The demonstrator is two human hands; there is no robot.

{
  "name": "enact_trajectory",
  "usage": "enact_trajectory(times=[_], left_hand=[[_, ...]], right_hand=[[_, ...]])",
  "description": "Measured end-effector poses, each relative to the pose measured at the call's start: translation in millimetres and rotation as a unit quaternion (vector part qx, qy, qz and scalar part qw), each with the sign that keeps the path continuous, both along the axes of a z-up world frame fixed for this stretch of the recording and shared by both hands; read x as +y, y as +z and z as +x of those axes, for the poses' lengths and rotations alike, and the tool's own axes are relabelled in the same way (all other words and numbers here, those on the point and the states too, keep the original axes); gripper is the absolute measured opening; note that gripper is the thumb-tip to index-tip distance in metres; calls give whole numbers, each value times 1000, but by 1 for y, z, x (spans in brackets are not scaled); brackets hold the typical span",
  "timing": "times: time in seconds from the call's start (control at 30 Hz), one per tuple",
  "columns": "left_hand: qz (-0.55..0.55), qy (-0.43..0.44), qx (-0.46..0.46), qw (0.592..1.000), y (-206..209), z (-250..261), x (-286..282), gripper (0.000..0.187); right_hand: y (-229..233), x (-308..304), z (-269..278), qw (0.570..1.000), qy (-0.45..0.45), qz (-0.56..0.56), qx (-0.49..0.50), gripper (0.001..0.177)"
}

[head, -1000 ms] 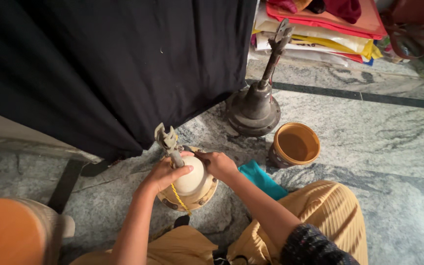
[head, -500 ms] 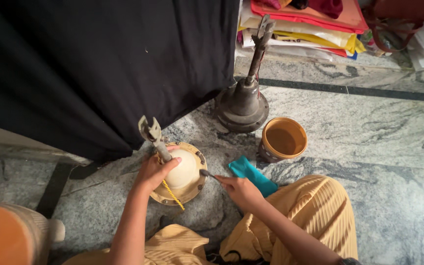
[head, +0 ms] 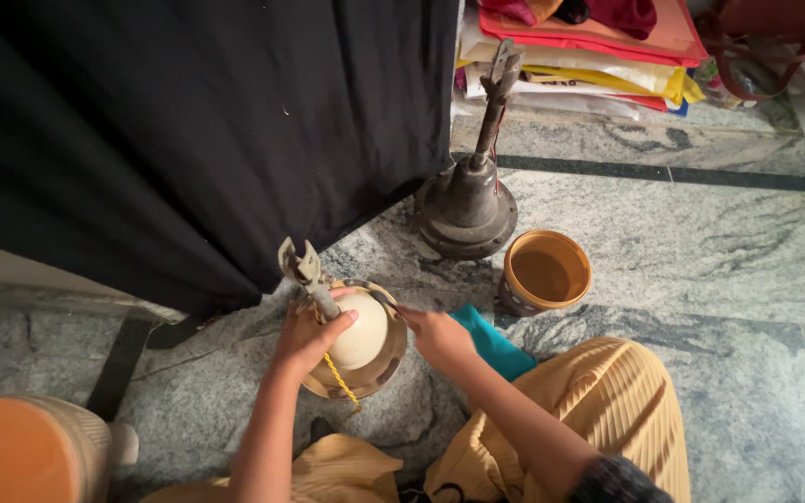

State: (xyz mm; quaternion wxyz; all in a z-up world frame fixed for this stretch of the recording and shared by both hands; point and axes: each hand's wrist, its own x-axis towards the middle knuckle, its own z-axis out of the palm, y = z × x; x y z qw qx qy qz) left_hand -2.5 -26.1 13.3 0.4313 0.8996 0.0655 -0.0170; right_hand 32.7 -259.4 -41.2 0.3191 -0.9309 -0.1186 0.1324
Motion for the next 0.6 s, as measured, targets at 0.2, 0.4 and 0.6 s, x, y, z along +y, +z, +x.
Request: enact_trajectory(times=[0.2, 0.4, 0.6], left_hand=[[-17, 99, -30, 994, -16, -11, -17, 53], [-56, 155, -94, 982, -21, -16, -25, 47], [-130, 150, -151, 968, -40, -13, -20, 45]], right_hand=[[1, -40, -45, 998, 35, -31, -40, 41], [5, -32, -41, 999, 36, 5, -39, 52], [-3, -28, -53, 997, 38, -62, 15, 53]])
